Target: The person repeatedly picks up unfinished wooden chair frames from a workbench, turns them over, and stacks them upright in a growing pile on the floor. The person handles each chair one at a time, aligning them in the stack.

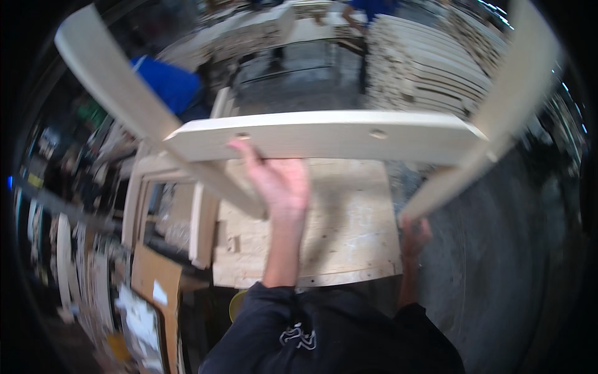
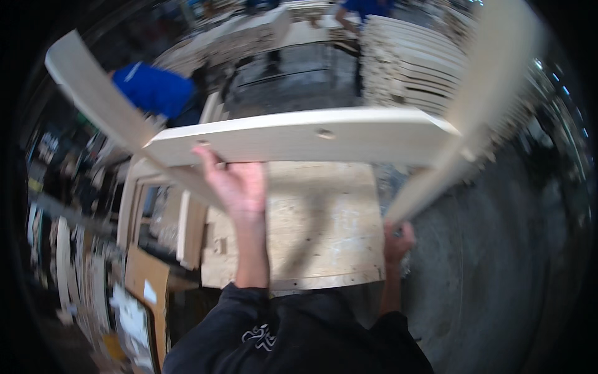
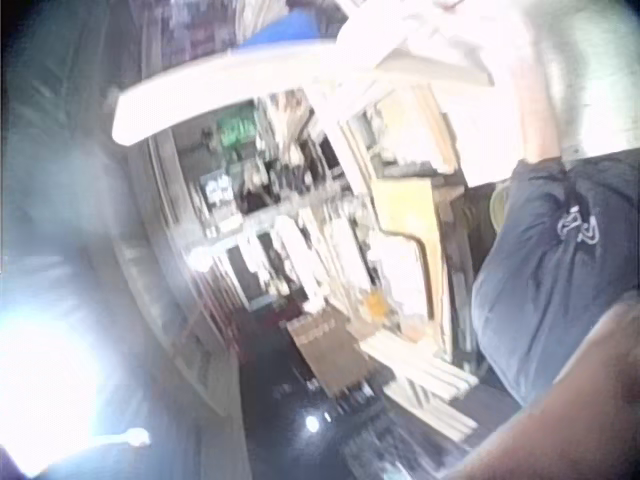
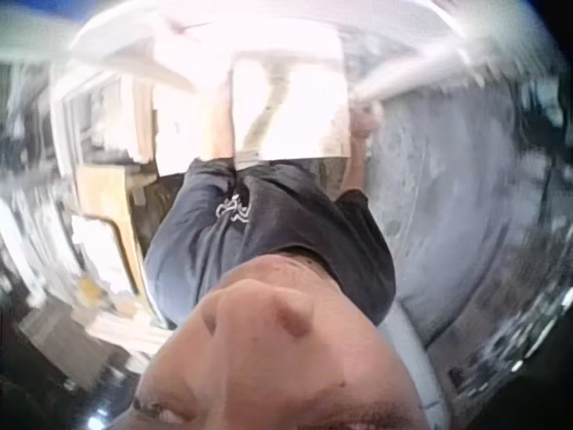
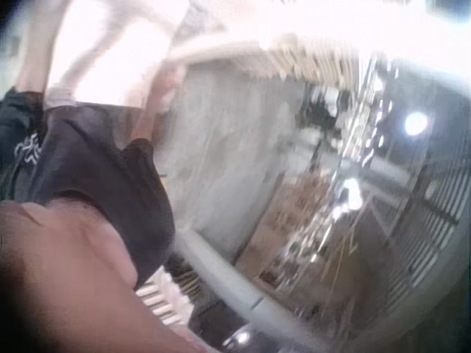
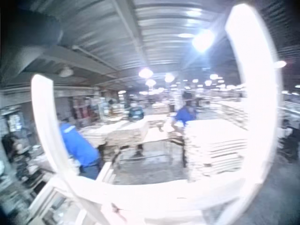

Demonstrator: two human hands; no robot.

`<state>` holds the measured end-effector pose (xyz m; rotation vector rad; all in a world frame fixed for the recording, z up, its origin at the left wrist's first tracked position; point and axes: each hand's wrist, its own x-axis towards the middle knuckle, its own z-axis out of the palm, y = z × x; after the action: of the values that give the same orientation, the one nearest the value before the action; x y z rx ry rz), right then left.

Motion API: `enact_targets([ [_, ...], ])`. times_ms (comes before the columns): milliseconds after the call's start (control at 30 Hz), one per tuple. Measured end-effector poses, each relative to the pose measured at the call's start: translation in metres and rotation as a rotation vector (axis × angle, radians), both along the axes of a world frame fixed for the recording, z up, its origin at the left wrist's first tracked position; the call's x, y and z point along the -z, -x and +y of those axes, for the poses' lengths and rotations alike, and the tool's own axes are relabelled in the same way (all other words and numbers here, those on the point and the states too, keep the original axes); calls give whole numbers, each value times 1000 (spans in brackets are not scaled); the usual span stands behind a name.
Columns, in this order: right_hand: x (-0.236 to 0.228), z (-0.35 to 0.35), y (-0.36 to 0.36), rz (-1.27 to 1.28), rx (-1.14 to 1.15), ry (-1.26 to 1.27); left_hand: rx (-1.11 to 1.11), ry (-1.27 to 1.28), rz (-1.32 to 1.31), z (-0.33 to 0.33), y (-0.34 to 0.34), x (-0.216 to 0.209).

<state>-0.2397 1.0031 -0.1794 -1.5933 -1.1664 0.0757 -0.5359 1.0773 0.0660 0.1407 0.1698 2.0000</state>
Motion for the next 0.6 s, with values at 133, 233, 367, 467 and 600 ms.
enact_targets([
  [133, -42, 6, 12, 9, 117, -18, 87, 139, -143, -39, 1, -2],
  [233, -35, 14, -24, -101, 201, 43, 84, 292, -306, -60, -10, -14],
  [367, -61, 16, -9, 23, 43, -74, 99, -158, -129, -77, -19, 20],
  [467, -153, -12, 50, 326, -2, -102, 178, -228, -139, -85, -26, 28],
  [600, -138, 20, 13, 395, -66, -308, 368, -534, -160, -82, -36, 30],
])
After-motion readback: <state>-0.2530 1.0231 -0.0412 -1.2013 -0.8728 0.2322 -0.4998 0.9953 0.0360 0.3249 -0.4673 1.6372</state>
